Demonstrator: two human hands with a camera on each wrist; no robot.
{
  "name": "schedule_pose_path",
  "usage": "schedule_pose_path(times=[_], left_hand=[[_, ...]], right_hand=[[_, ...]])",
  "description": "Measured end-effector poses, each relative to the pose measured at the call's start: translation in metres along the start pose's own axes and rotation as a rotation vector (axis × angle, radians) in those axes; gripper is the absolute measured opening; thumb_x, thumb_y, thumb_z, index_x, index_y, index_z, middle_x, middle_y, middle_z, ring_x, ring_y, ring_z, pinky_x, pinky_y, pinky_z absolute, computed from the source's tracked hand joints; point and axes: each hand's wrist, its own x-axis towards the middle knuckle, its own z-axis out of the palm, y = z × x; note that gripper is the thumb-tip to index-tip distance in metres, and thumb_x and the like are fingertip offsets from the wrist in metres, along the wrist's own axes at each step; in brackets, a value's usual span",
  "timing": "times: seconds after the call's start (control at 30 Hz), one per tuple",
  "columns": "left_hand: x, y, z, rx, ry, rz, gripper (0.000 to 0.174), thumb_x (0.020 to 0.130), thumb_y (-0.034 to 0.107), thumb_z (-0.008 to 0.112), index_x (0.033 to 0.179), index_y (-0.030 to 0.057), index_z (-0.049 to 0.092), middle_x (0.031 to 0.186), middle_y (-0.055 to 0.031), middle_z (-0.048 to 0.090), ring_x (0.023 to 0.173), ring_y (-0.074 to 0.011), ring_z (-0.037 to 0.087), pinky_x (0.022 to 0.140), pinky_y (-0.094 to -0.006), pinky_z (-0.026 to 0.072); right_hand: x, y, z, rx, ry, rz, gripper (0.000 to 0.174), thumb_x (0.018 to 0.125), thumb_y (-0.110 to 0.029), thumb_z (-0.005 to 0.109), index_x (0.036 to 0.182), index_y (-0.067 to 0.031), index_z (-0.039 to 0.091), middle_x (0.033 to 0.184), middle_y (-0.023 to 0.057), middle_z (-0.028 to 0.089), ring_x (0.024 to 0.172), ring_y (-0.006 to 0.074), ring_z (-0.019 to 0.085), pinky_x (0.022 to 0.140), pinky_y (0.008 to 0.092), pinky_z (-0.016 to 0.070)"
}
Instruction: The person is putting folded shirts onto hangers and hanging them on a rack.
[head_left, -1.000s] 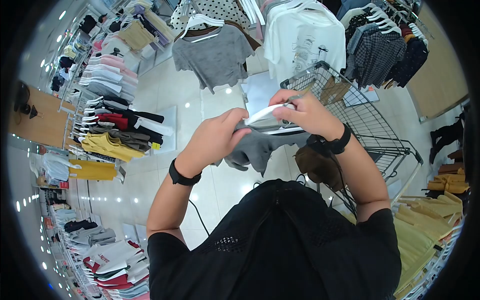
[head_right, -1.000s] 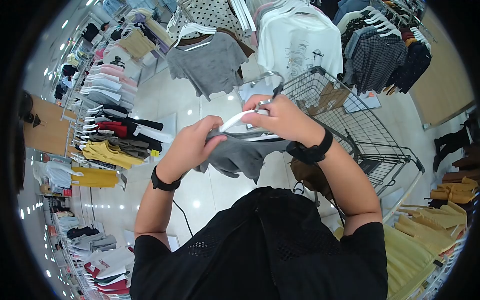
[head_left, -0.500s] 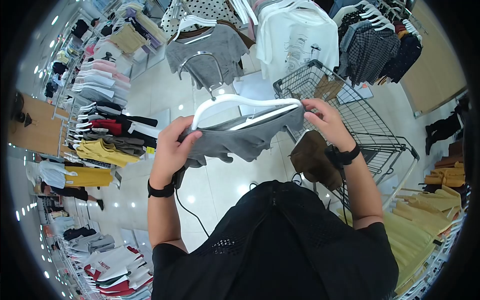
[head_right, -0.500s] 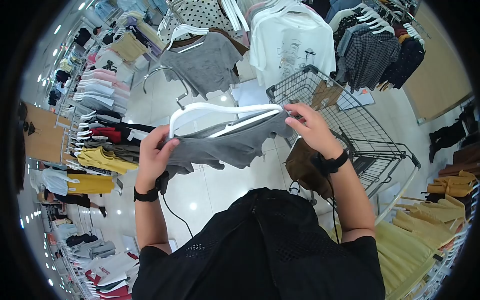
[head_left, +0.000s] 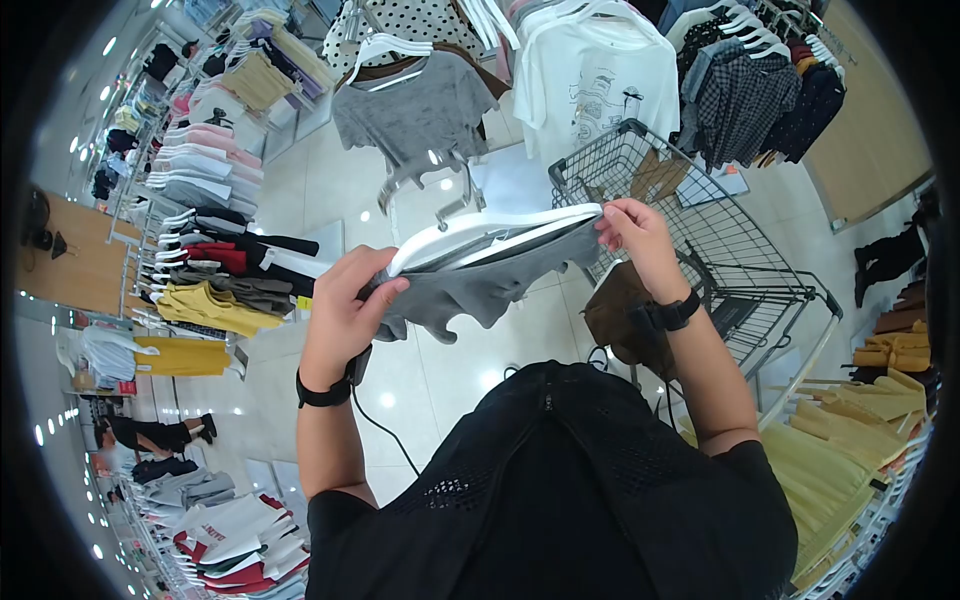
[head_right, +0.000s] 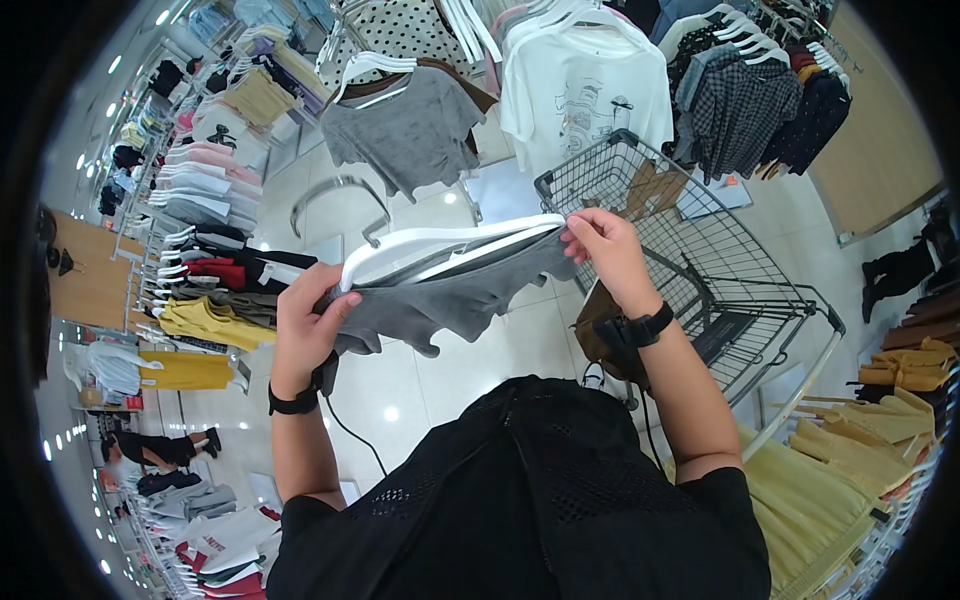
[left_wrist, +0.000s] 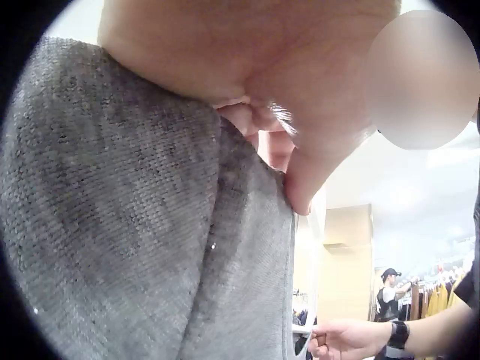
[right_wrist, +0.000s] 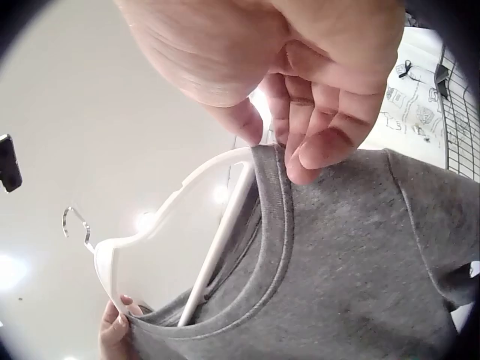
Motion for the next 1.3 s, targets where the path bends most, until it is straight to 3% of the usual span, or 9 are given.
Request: schedule_pose_path(times=[0.3, 0.67, 0.97, 1.3], left_hand=[[-0.009, -0.004, 0.006, 0.007, -0.032, 0.039, 0.028, 0.08, 0.004, 0.079, 0.106, 0.0004, 0.071, 0.083, -0.0103, 0.064, 0.064, -0.0201, 0.057, 0.057, -0.0281, 0.0445], [-0.008, 0.008, 0.017, 0.044, -0.059, 0.091, 0.03, 0.08, 0.002, 0.079, 0.11, 0.0037, 0.073, 0.081, -0.0085, 0.064, 0.062, -0.0189, 0.059, 0.055, -0.0293, 0.0455], [-0.012, 0.002, 0.026, 0.008, -0.048, 0.08, 0.031, 0.08, 0.003, 0.079, 0.11, 0.0036, 0.073, 0.082, -0.0084, 0.064, 0.062, -0.0178, 0.059, 0.055, -0.029, 0.0458], [-0.014, -0.003, 0.037, 0.047, -0.138, 0.115, 0.029, 0.081, 0.005, 0.079, 0.11, 0.005, 0.073, 0.083, -0.008, 0.064, 0.065, -0.0197, 0.061, 0.057, -0.0308, 0.048]], right_hand=[[-0.005, -0.019, -0.002, 0.002, 0.039, 0.098, 0.023, 0.1, -0.018, 0.064, 0.101, 0.0039, 0.07, 0.086, 0.0086, 0.072, 0.069, 0.0125, 0.067, 0.062, 0.0256, 0.0539], [-0.018, -0.022, 0.004, -0.458, 0.084, -0.029, 0.01, 0.089, -0.005, 0.065, 0.09, 0.0041, 0.068, 0.073, 0.0058, 0.069, 0.063, 0.0109, 0.068, 0.06, 0.0244, 0.0527], [-0.019, -0.003, -0.002, -0.493, 0.064, 0.001, 0.008, 0.086, -0.005, 0.065, 0.083, 0.0024, 0.065, 0.069, 0.0045, 0.066, 0.061, 0.0101, 0.066, 0.057, 0.0239, 0.0504], [-0.027, -0.022, 0.002, -0.126, -0.062, 0.204, 0.005, 0.086, -0.001, 0.06, 0.083, -0.0042, 0.059, 0.071, -0.0003, 0.061, 0.057, 0.0077, 0.057, 0.052, 0.0217, 0.0439]])
